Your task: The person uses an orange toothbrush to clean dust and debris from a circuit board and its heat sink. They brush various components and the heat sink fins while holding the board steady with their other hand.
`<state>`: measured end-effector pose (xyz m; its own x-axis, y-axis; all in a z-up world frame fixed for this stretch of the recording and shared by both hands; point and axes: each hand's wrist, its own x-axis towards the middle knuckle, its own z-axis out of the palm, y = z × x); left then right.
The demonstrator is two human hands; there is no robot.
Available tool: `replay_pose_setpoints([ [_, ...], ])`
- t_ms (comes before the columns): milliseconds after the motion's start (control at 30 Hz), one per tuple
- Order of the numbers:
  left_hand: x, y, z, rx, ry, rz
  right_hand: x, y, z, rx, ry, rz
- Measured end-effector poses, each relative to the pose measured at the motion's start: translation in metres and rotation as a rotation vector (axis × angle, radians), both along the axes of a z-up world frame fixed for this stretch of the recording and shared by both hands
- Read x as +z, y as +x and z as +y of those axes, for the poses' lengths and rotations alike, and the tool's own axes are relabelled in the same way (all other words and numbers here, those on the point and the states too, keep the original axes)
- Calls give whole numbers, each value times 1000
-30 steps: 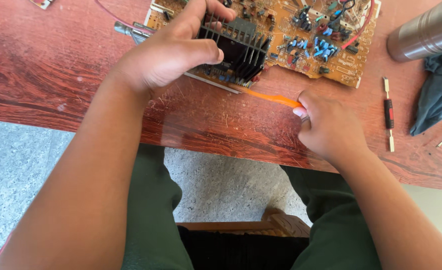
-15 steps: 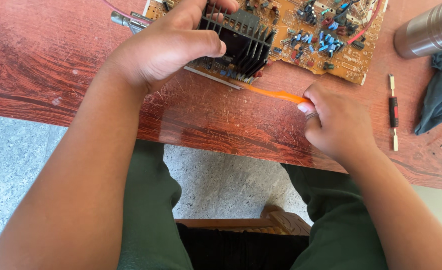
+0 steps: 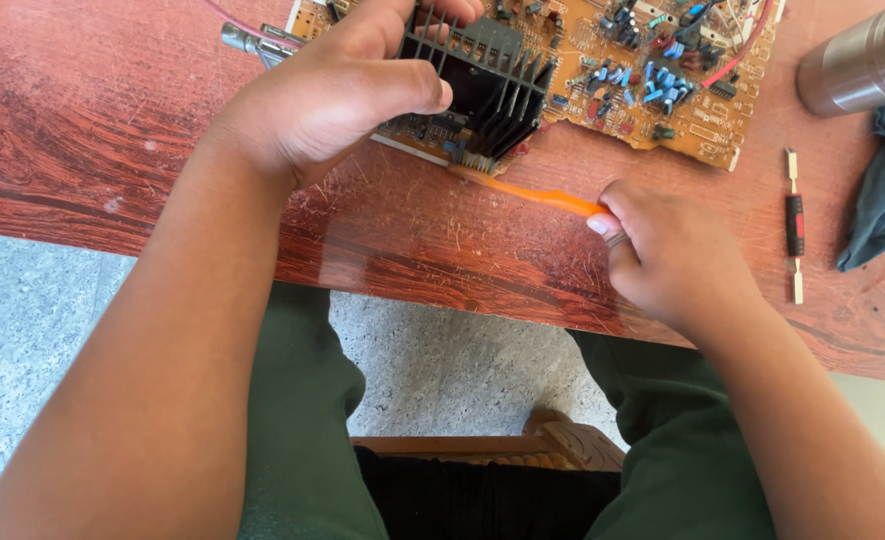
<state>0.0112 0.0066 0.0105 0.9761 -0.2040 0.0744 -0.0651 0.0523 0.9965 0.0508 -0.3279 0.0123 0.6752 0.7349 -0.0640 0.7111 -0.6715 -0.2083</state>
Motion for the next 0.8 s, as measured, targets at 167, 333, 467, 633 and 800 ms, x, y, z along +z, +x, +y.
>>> replay_pose_setpoints([
  [167, 0, 3, -1, -7, -6, -34, 0, 0, -6, -9, 19, -18],
  [333, -1, 3, -3, -26, -38, -17, 3, -3, -6, -70, 28, -41],
  [467, -3, 3, -6, 35, 1, -7, 11, -7, -5, -125, 30, -59],
  [633, -7, 6, -6, 31, 32, 131, 28, -9, -11, -33, 107, -261],
  [800, -11, 5, -7, -36, -136, 89, 40, -2, -28, -223, 410, -207],
])
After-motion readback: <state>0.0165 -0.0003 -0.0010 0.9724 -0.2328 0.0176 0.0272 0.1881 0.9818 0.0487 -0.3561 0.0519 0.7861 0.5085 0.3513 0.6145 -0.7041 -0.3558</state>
